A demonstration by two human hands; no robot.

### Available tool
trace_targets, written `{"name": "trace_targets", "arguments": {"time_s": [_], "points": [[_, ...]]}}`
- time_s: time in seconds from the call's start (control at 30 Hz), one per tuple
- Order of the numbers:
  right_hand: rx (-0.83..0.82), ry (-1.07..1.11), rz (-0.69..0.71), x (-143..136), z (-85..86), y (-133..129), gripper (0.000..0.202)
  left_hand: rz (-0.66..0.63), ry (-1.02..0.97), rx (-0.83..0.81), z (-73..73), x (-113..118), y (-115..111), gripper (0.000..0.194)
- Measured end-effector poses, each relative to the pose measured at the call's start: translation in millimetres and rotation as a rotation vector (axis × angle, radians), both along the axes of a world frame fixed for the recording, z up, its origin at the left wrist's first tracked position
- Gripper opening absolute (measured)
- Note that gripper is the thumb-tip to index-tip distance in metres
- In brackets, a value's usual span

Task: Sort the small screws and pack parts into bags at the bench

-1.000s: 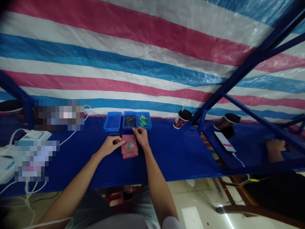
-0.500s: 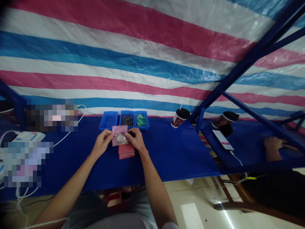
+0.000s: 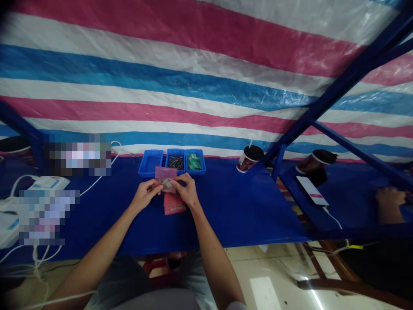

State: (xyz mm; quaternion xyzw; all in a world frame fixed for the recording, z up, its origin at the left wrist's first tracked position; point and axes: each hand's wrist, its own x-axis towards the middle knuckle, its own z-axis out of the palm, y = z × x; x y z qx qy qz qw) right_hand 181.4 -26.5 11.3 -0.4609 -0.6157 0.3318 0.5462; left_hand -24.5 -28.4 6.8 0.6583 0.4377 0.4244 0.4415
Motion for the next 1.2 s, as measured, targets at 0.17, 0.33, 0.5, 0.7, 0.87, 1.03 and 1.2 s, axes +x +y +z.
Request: {"name": "trace_targets", "arguments": {"time_s": [0.17,0.33,0.5,0.7,0.87,1.03,1.2], "points": [[-0.036,-0.106,0.067,-1.0,-0.9,-0.6,0.022,0.041,-0.027,-0.017,0.5,-2.1,0.2,0.028],[-0.026,-0.104,0.09,-1.1,-0.8,-1.5,0.031,0.007,-0.051,-0.041,4.2,0.6,-1.0,0.031],[-0.002,-0.238,0.11,-2.8,3.4,-4.4,0.031,0.029,-0.055,-0.027,2.6,-0.2,0.1,0.032],[0.009,-0.276,0.136,-0.8,6.5,-5.7,0.032,0.032,-0.096,-0.047,5.0,1.5,-0.4,0.03],[0.033,-0.275,0.189,-1.0,6.1,-5.0,0.043,0.023,-0.097,-0.048,5.8,1.7,-0.9,0.033],[-0.004,-0.261,0.184,-1.9,5.5,-4.0,0.035,0.028,-0.11,-0.053,6.7,0.4,-0.7,0.037],[-0.039,-0.192,0.175,0.8,4.3,-2.8,0.029,-0.021,-0.197,-0.113,4.9,2.3,-0.7,0.045]]}}
